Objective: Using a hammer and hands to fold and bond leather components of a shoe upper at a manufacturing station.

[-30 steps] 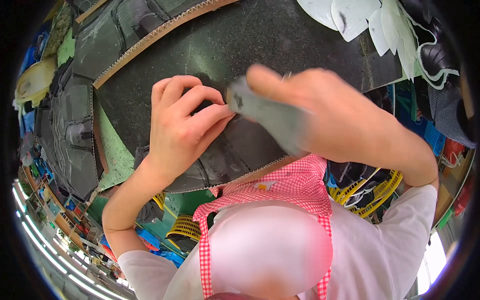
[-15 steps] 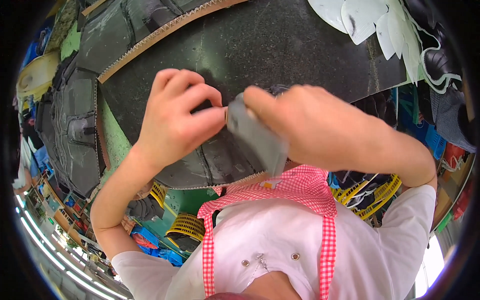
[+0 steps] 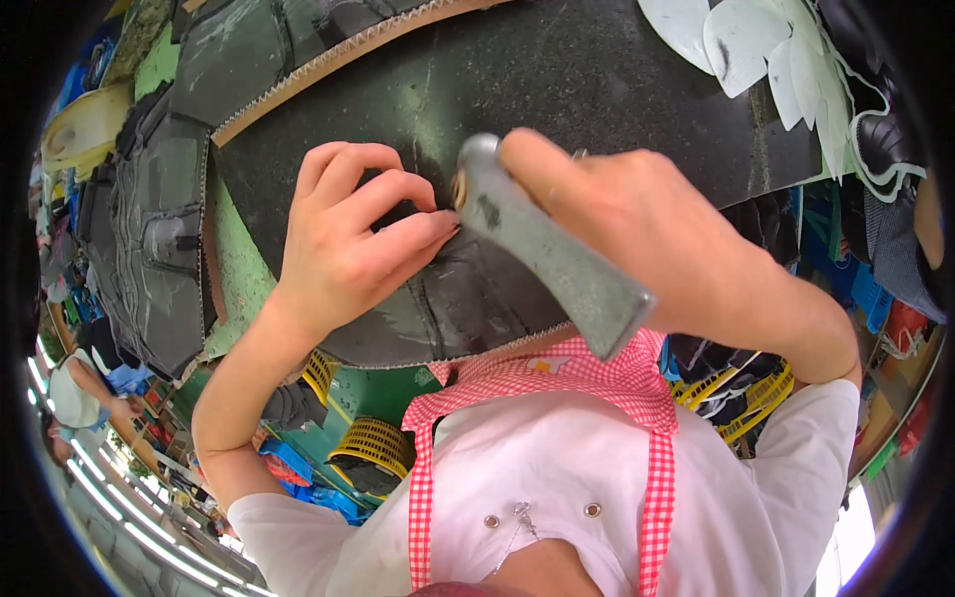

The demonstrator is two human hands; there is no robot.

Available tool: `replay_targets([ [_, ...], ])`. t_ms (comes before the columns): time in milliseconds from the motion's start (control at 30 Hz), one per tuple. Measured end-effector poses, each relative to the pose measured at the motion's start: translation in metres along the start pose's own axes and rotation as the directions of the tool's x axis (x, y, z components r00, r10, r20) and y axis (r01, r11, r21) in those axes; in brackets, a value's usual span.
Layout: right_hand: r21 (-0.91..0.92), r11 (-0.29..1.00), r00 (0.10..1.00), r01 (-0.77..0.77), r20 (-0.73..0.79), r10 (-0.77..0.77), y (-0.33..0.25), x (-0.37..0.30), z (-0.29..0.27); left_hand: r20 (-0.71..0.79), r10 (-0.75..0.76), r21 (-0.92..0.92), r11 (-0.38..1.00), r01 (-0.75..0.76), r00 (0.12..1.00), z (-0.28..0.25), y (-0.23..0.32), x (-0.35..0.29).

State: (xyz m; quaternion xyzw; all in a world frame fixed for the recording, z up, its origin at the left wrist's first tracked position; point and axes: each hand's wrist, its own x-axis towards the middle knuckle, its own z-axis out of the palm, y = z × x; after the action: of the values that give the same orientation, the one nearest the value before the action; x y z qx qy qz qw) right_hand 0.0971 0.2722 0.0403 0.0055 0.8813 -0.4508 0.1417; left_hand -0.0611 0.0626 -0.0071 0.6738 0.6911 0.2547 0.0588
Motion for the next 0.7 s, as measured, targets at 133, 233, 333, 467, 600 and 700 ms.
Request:
replay_targets([
  [133, 0.005, 1.0, 0.994, 0.031, 0.104, -0.031, 0.002, 0.007, 0.004, -0.008, -0.138, -0.043, 0.99, 0.138, 0.99, -0.004, 0.001, -0.005],
  [233, -0.044, 0.999, 0.996, -0.009, 0.092, 0.013, -0.002, 0.006, 0.0, -0.02, -0.156, -0.063, 0.986, 0.154, 0.988, -0.001, 0.01, -0.01],
  [333, -0.081, 0.996, 0.994, 0.046, 0.102, -0.037, -0.005, 0.003, 0.01, -0.013, -0.079, 0.068, 0.994, 0.08, 0.997, -0.003, 0.012, -0.01],
  [467, 0.078, 0.997, 0.991, -0.019, 0.132, 0.008, -0.003, 0.008, 0.006, -0.019, -0.326, -0.086, 0.942, 0.323, 0.945, -0.01, 0.012, -0.02],
  [600, -0.017, 0.991, 0.991, 0.13, -0.013, -0.13, -0.012, 0.017, -0.004, -0.047, -0.26, -0.097, 0.962, 0.254, 0.965, -0.001, 0.015, -0.025],
  [700, 0.075, 0.994, 0.996, 0.079, -0.046, -0.075, -0.011, 0.012, 0.003, -0.054, -0.231, -0.041, 0.973, 0.229, 0.971, -0.001, 0.019, -0.023],
])
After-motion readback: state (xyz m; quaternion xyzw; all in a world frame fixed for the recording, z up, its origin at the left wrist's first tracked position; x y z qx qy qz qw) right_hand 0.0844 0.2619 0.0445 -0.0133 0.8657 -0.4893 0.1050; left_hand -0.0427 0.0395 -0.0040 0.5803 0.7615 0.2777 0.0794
